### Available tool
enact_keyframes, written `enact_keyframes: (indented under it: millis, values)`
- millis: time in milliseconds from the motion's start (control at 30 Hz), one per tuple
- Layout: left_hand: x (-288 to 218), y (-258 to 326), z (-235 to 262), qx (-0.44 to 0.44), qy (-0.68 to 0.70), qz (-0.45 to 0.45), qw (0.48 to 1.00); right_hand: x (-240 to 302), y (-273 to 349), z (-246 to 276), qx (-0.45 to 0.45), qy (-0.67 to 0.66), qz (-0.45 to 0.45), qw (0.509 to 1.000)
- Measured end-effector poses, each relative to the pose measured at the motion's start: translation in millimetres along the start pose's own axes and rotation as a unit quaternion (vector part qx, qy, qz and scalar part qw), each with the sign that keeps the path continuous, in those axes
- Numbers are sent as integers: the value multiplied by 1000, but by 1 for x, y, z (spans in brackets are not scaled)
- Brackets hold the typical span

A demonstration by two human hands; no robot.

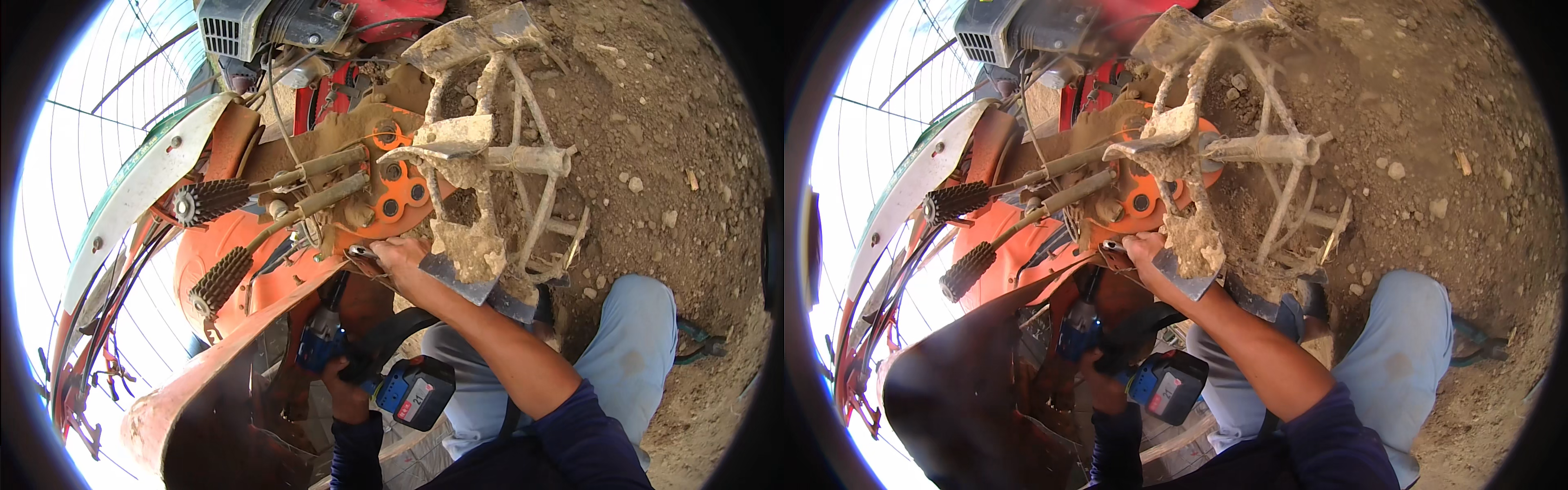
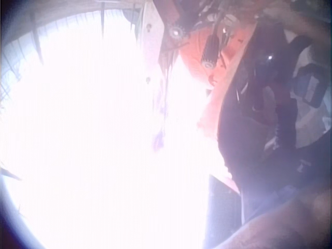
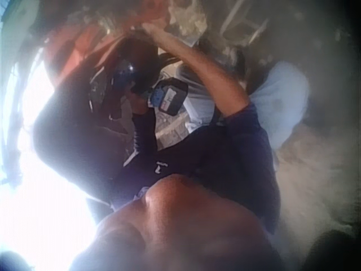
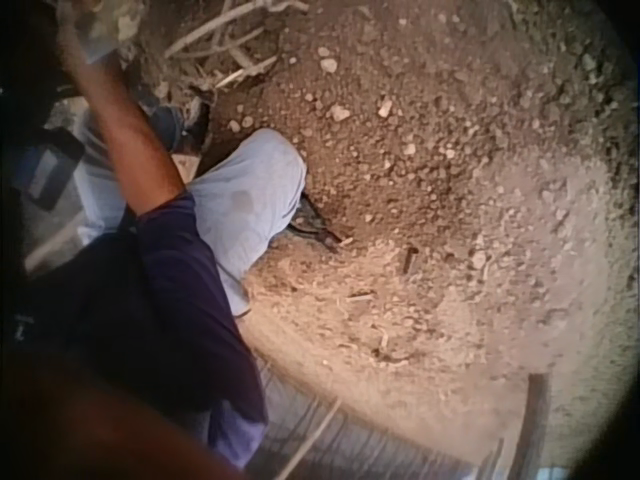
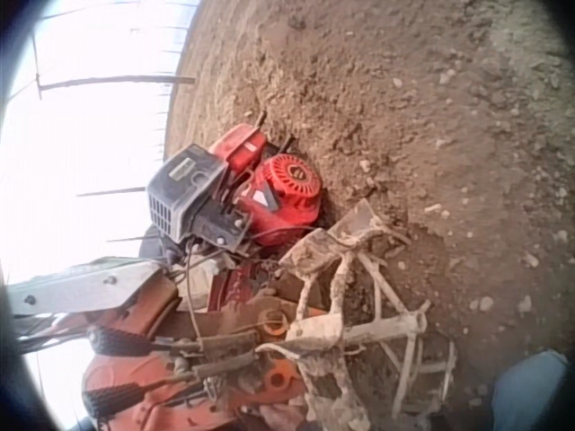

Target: The person approaches a red walk-behind tiller, squats, and uses pliers and a wrench to remove a metal pin and a small bracket from the tiller's undercarriage. After standing and retrieving a blue cordless impact driver, the person returns to the tiller and uses the impact driver to remove bolts from the machine's frame.

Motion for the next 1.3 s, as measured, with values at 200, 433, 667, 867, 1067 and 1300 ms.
enact_keyframes:
  millis: [200,433,667,867,1067,1300]
  values:
    - [-1,0,5,2,58,27,998,64,-1,58,72,140,149,976]
    - [-5,-2,6,-77,90,110,987,62,-12,49,119,99,146,977]
    - [-8,-4,-2,-48,131,118,983,37,-12,32,166,151,146,963]
    - [-7,3,-16,-22,99,96,990,52,-17,44,118,169,200,958]
    - [-6,2,-21,-59,58,70,994,45,-18,32,161,195,151,956]
    - [-10,-2,-19,-49,41,72,995,53,-16,44,192,196,118,954]
Point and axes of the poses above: each hand's wrist, its own y-axis away from the middle knuckle, its own z-axis out of the back of the hand, x = y × z, the point moved 1 cm from there along -y, towards the middle knuckle, and after that the axes turned 8 degrees about z, right-handed, at the moved point
